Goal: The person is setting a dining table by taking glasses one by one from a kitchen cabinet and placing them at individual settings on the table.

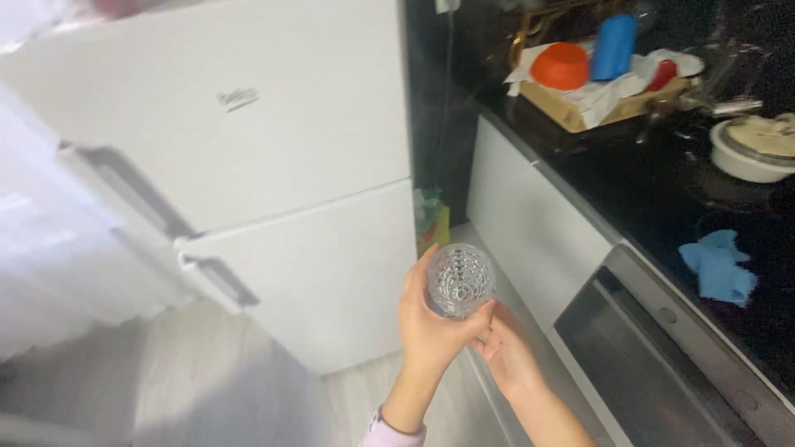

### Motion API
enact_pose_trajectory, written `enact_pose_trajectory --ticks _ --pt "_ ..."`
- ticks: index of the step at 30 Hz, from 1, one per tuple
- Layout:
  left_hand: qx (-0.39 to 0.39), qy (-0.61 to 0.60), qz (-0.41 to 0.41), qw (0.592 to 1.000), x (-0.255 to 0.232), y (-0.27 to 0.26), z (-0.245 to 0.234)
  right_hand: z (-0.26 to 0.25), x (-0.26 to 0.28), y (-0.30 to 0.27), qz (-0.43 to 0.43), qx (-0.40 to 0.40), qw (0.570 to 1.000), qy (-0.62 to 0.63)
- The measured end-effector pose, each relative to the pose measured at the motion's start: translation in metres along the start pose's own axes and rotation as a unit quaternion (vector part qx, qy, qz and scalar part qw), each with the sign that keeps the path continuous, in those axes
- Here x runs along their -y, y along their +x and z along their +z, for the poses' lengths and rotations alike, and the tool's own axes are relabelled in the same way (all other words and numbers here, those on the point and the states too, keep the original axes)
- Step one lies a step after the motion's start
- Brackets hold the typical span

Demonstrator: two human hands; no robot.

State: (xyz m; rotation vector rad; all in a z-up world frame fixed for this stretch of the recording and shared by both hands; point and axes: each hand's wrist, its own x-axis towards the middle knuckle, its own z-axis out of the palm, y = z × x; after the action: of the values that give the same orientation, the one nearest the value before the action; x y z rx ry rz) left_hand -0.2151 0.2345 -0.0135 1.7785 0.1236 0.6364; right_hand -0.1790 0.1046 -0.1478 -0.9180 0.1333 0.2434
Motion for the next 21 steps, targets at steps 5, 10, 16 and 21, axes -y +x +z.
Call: enact_pose_trajectory --ticks 5,10,16,21 --pt "-0.038 0.022 -0.008 0.999 -0.009 -0.033 -0.030 0.023 -0.007 -0.038 0.037 0.025 0.999 -0.029" --pt "-0.080 0.059 0.016 0.995 -0.008 -0.061 -0.060 0.036 -0.026 -0.065 0.075 0.058 0.995 -0.043" --pt "-0.110 0.056 -0.011 0.992 -0.017 -0.085 -0.103 0.086 -0.033 -0.099 0.126 0.062 0.988 -0.066" --pt "-0.149 0.069 -0.014 0.986 -0.019 -0.104 -0.147 0.109 -0.064 -0.118 0.143 0.092 0.983 -0.072"
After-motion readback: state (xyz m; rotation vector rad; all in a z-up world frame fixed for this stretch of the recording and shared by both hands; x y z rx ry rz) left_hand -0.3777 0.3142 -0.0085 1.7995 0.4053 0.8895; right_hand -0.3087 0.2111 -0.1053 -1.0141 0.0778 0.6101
